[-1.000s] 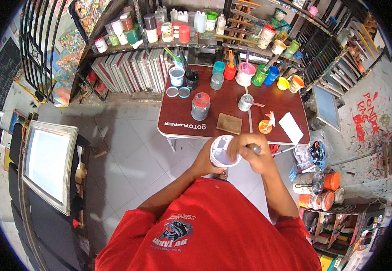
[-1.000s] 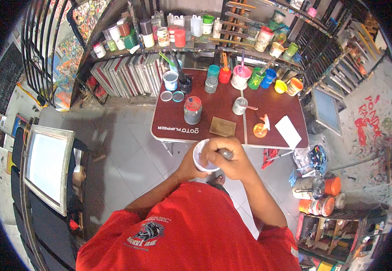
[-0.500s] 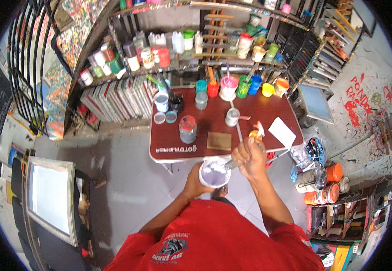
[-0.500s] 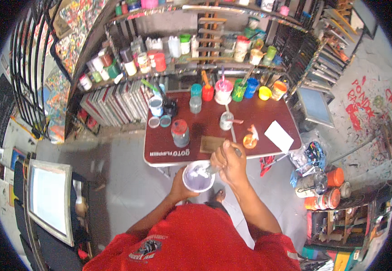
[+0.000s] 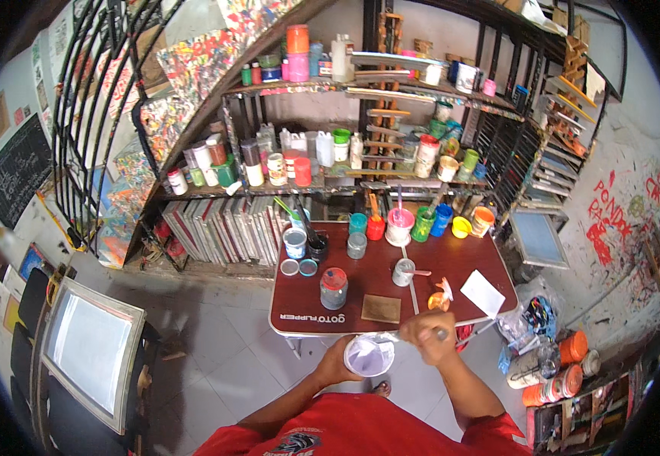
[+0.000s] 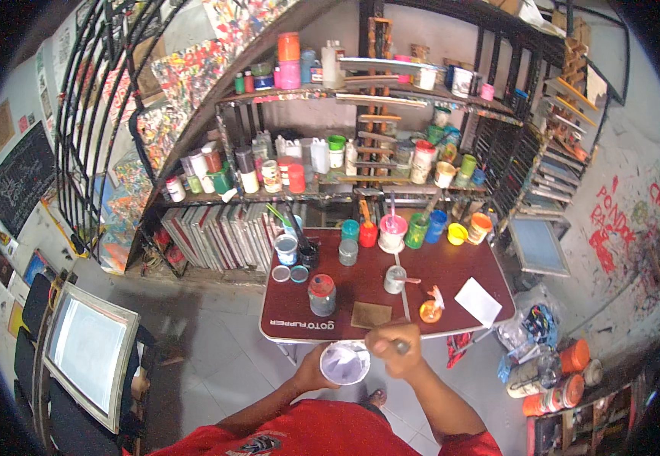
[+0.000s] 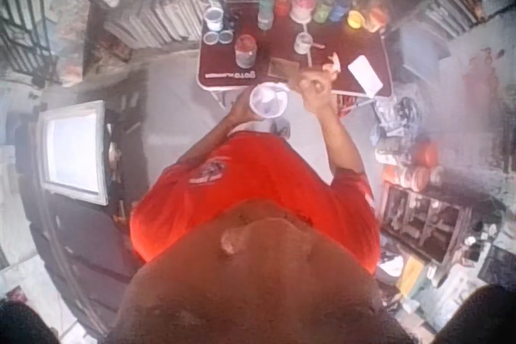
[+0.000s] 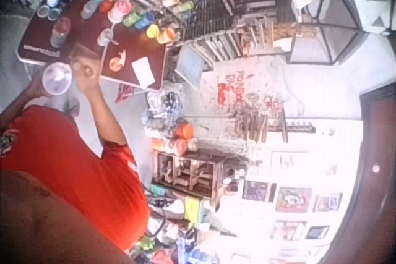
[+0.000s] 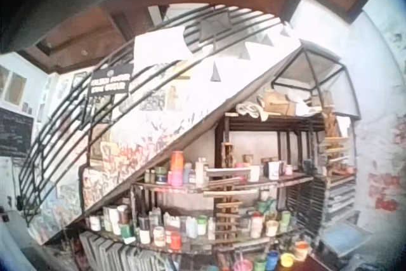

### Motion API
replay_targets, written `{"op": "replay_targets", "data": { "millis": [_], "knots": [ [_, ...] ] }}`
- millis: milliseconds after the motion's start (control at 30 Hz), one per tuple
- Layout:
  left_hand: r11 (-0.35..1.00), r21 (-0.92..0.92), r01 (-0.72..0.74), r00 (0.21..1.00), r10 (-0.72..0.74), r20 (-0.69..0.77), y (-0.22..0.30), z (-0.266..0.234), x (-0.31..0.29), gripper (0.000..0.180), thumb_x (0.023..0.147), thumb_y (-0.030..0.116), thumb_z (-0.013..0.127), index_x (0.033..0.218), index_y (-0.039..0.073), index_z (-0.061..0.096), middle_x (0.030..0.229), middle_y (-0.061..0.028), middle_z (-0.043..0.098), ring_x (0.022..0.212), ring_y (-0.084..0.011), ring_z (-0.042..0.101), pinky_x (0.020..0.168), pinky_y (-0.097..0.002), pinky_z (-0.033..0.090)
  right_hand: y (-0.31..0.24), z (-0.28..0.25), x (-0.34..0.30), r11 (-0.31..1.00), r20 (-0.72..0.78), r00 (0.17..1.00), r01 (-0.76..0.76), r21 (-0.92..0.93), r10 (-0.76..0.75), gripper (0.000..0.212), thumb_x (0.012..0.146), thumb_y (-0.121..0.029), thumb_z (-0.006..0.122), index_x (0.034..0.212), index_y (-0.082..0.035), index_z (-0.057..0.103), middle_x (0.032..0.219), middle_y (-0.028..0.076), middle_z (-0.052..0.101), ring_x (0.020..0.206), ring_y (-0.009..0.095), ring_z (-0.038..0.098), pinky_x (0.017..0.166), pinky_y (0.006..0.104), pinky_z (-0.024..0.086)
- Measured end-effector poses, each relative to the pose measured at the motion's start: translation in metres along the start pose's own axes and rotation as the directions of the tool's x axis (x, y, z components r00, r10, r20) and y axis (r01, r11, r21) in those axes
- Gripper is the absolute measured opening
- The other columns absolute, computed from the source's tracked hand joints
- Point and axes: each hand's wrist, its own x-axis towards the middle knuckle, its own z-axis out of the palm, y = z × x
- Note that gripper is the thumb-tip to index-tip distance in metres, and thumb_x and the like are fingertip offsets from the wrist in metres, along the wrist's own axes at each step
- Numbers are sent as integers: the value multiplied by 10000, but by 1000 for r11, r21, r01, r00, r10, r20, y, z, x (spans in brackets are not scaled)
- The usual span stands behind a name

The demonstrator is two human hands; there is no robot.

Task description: The person positions a black garment on a printing board, retrieves a paper design from a bin, aligns it on the garment, and then mixes white ink in a container at a separate station before lifting a silkscreen frame.

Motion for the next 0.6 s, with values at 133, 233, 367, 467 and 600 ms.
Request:
{"op": "replay_targets", "data": {
  "millis": [133, 233, 367, 467, 600],
  "knots": [
    [1000, -23, 3, 997, -5, -78, -5, -6, 3, 967, 487, 278, 912, 1293, 12, 449, 1196, -180, 564, 1130, -329, 555, 978, -416, 437, 24, 3, -12, 943, 60, 987, -163, 290, 152, 562, 930, -438, 581, 562, -91, 337, 494, -9, 311, 443, 126, 274, 466, 305, 227],
    [994, 81, -72, 993, 79, -88, -1, -10, 2, 967, 484, 291, 931, 1293, 35, 468, 1170, -157, 575, 1109, -303, 568, 954, -413, 451, 36, -9, -18, 881, -110, 988, -47, 471, 111, 441, 936, -395, 580, 659, -77, 450, 515, -2, 314, 464, 131, 281, 481, 311, 230],
    [980, 196, -45, 999, 48, -11, -10, -15, -11, 952, 478, 309, 935, 1269, 30, 485, 1169, -162, 582, 1105, -298, 579, 936, -421, 466, 5, 2, 6, 971, -9, 995, 102, 217, -103, 391, 945, -315, 585, 674, -62, 460, 525, 10, 365, 468, 135, 317, 482, 325, 277],
    [997, 47, -68, 990, 73, -118, -13, -12, -9, 925, 470, 293, 939, 1238, 31, 496, 1126, -139, 609, 1056, -281, 609, 896, -403, 495, 25, 9, -10, 954, -22, 987, 145, -264, -156, 539, 965, -417, 528, 558, -105, 360, 475, 3, 325, 435, 128, 293, 458, 308, 247],
    [998, 60, -23, 964, 37, -262, -16, -6, -4, 835, 447, 264, 936, 1139, 34, 530, 1086, -151, 600, 1017, -291, 606, 861, -406, 493, 34, 2, -27, 912, -201, 967, -64, 406, 158, 538, 980, -419, 491, 557, -125, 334, 484, -15, 311, 446, 122, 300, 484, 276, 282]
  ]
}}
